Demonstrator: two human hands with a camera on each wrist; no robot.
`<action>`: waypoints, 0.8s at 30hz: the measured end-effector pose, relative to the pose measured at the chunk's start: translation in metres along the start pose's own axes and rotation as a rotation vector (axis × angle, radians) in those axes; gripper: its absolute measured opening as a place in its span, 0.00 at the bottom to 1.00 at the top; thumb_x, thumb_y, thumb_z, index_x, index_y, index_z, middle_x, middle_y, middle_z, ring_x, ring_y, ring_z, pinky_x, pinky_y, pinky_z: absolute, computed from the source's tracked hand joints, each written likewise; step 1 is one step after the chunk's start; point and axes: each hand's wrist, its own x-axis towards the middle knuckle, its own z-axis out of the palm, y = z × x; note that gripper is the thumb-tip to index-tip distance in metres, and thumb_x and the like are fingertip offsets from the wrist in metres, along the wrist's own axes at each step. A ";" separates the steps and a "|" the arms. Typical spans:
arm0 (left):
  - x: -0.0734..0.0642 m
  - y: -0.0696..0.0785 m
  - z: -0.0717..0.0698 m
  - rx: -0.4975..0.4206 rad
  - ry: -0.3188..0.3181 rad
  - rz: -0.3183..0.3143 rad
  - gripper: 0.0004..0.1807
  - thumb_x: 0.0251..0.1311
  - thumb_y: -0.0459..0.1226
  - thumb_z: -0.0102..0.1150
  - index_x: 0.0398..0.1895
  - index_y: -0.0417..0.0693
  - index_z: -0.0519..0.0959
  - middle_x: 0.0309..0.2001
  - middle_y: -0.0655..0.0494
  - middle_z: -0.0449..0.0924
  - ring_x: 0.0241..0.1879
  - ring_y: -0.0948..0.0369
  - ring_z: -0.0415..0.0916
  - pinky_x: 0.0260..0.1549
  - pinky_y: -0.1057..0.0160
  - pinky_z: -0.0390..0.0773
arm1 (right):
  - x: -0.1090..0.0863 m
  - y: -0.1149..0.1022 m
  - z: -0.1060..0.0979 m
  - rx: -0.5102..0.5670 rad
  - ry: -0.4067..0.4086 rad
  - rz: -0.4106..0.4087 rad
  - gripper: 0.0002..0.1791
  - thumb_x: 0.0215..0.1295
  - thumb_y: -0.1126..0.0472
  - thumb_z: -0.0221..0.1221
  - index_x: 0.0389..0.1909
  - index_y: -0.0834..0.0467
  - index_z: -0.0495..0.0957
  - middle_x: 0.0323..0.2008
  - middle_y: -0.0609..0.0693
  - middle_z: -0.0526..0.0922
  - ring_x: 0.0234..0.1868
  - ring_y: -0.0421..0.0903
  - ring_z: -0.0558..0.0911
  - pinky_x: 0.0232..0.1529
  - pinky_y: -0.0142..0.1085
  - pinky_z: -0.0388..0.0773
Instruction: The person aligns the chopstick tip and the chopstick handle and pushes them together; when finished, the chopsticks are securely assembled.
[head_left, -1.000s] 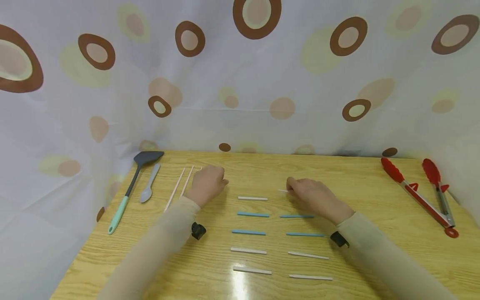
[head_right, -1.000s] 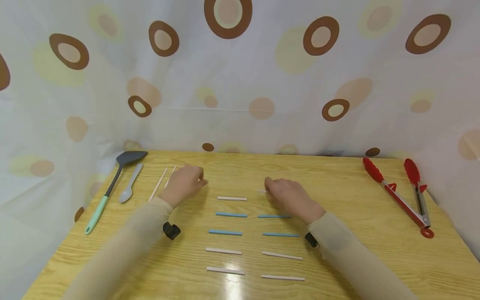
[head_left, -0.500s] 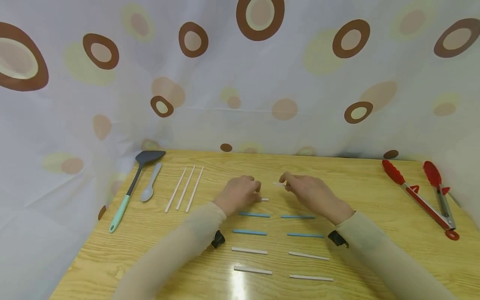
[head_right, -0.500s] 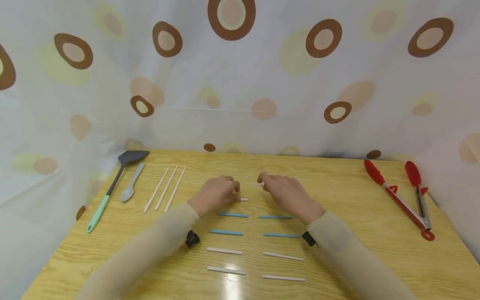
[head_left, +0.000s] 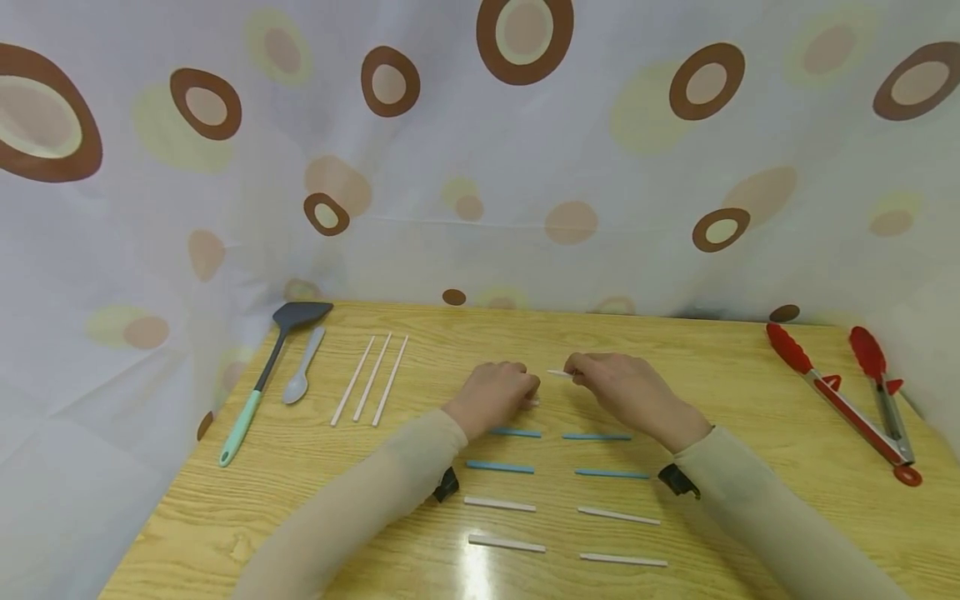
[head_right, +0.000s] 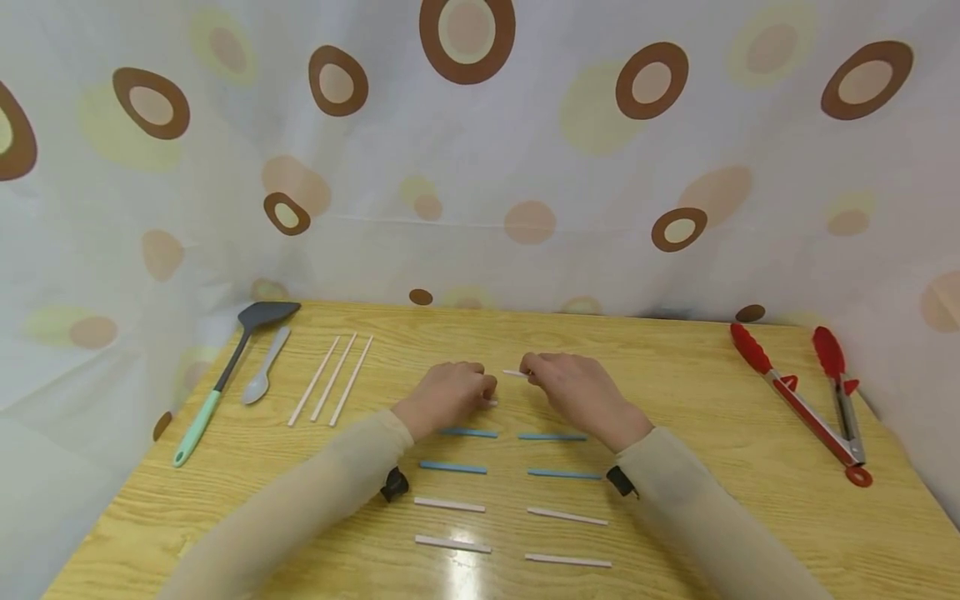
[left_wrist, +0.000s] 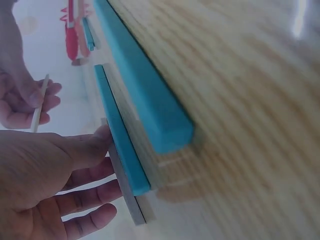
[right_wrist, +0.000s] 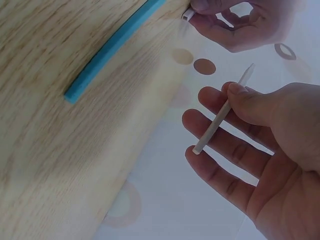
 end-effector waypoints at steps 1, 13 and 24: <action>0.000 0.000 0.000 0.007 -0.003 0.000 0.09 0.68 0.48 0.58 0.39 0.58 0.84 0.31 0.62 0.77 0.30 0.65 0.75 0.28 0.67 0.76 | 0.000 0.000 0.000 0.001 -0.003 0.002 0.09 0.64 0.68 0.64 0.42 0.56 0.77 0.29 0.48 0.82 0.18 0.38 0.70 0.18 0.32 0.68; -0.004 -0.002 -0.013 -0.002 0.006 -0.018 0.07 0.72 0.39 0.55 0.49 0.55 0.71 0.39 0.59 0.81 0.33 0.60 0.77 0.27 0.62 0.72 | -0.001 0.003 -0.005 -0.001 0.027 0.034 0.12 0.62 0.71 0.65 0.45 0.56 0.80 0.36 0.50 0.84 0.30 0.48 0.83 0.25 0.39 0.79; -0.013 -0.011 -0.033 -0.239 0.096 -0.044 0.18 0.71 0.28 0.51 0.59 0.56 0.68 0.41 0.53 0.77 0.25 0.62 0.72 0.13 0.69 0.69 | 0.002 0.000 -0.007 0.015 0.042 0.023 0.12 0.66 0.70 0.62 0.48 0.55 0.77 0.38 0.51 0.84 0.30 0.49 0.83 0.24 0.40 0.78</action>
